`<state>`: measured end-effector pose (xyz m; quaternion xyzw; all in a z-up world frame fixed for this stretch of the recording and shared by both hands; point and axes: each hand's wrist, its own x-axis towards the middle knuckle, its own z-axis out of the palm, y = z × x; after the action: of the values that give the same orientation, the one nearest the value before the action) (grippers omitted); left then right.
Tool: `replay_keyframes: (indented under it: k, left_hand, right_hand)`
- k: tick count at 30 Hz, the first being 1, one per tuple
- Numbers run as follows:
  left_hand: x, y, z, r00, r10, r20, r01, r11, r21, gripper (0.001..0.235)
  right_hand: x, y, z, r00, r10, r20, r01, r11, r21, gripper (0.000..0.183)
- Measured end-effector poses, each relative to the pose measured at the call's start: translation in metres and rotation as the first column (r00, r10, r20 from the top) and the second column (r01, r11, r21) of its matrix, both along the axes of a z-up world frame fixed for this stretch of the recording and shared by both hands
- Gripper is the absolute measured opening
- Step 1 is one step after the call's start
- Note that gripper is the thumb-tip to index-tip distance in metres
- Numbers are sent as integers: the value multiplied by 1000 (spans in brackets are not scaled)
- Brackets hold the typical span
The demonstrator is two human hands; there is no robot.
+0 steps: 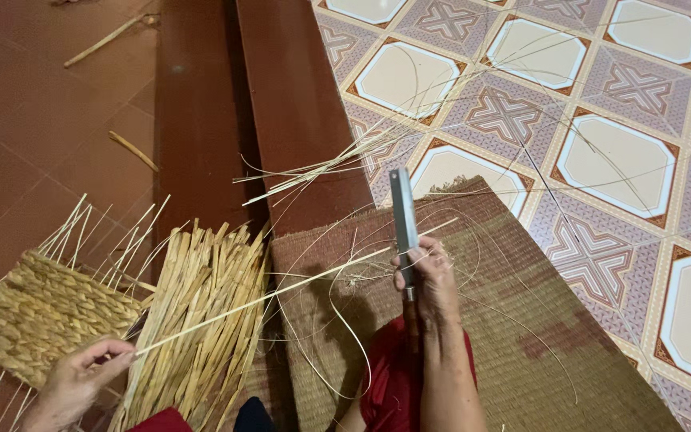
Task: The person sits on a mat on the floor and uses a large knife to split long bamboo strips into thinner strands. They hold the bamboo with one hand and repeatedly draw the knife along the length of the strip to separate it, discarding the resulting thin fibers onto the floor.
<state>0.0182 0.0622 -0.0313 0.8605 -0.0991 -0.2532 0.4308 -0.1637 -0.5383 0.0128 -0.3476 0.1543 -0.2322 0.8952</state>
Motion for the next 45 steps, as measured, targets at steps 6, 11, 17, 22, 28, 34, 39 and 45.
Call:
replay_keyframes:
  k: [6,11,17,22,28,34,39,45]
  left_hand:
    - [8,28,-3,977,213,1,-212,973,88,23]
    - [-3,-22,16,969,226,101,-236,966,102,23]
    - [-21,-101,71,931,325,167,-342,936,86,24]
    - [-35,-186,77,927,262,268,-150,915,-374,19]
    - [-71,-270,62,891,-61,450,108,991,-79,14]
    - [-77,-253,97,980,-71,-188,56,995,-81,15]
    - [-59,-168,112,985,-122,-126,125,992,12,22]
    - [-39,-47,88,989,-9,-145,15,999,45,23]
  right_hand:
    - [-14,-39,-27,987,-159,-3,159,985,70,27]
    - [-9,-48,-50,985,-169,19,159,953,256,30]
    - [6,-7,-19,967,166,194,-185,979,81,51]
    - [17,50,16,781,577,237,-592,806,-9,72]
    - [11,104,32,792,608,-63,-597,791,131,79]
    - [15,66,25,837,546,11,-545,836,-68,67]
    - [4,-3,38,963,235,132,-218,967,-130,51]
    - [11,-79,44,967,-59,249,57,998,16,49]
